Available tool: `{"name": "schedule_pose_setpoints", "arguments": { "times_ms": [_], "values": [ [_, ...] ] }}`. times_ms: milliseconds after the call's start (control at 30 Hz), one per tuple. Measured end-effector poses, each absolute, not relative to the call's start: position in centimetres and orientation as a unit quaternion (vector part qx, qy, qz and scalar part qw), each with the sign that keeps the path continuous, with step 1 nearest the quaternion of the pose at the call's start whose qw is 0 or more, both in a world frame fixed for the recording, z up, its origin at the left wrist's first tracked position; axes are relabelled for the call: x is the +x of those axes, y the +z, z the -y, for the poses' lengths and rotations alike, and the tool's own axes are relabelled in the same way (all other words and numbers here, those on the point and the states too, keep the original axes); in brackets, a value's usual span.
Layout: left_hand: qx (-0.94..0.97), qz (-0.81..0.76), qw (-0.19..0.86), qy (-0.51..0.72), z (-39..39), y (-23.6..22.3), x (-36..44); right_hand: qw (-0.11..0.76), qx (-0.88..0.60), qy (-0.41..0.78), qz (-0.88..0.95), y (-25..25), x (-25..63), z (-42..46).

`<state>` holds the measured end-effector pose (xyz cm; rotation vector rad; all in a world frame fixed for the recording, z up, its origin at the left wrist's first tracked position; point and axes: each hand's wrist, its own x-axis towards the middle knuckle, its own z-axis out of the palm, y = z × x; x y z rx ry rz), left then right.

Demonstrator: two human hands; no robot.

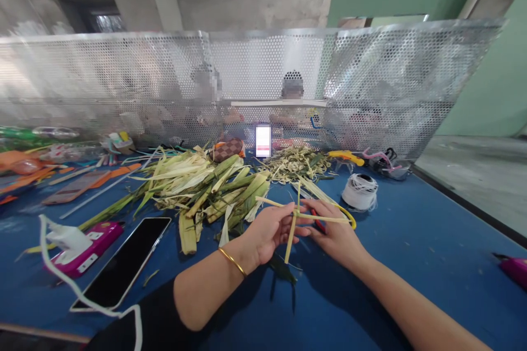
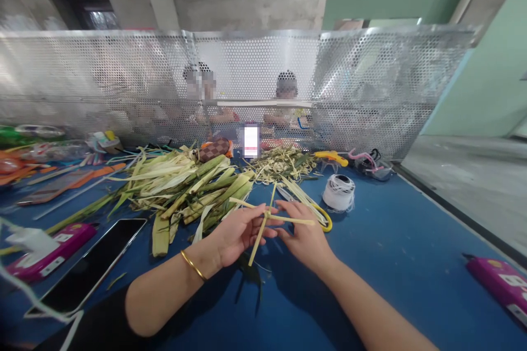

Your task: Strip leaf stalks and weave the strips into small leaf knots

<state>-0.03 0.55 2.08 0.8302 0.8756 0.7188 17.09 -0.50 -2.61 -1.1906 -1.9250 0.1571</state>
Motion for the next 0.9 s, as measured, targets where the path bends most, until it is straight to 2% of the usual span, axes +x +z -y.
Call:
{"name": "schedule_pose_setpoints", "arguments": {
  "times_ms": [167, 233, 467, 600, 667, 767, 900],
  "values": [
    [0.403, -0.447, 0.709, 0.368, -1.1, 1.7, -0.1, 0.485, -0.484, 0.222, 0.694, -1.2, 16.6, 1.8],
    [0.412, -0.46, 0.696, 0.366, -1.1, 1.5, 0.0, 0.508, -0.471, 0.242, 0.679, -0.9, 16.3, 2.2],
    [0.43, -0.455, 0.701, 0.342, -1.3, 1.4, 0.0, 0.487, -0.469, 0.153, 0.721, -0.6, 16.2, 3.1],
    [0.475, -0.446, 0.679, 0.34, -1.4, 1.7, -0.2, 0.541, -0.508, 0.114, 0.661, 0.6, 17.6, 3.0],
    [0.525, -0.428, 0.673, 0.296, -1.0, 1.9, -0.1, 0.553, -0.515, 0.085, 0.65, 1.2, 18.3, 2.8],
    [0.599, -0.402, 0.669, 0.177, 0.2, 2.0, 0.3, 0.502, -0.506, 0.093, 0.695, 1.5, 18.5, 2.4],
    [0.66, -0.39, 0.64, 0.052, 1.8, 1.8, 1.1, 0.388, -0.483, 0.236, 0.749, 0.9, 17.5, 2.2]
  ]
}}
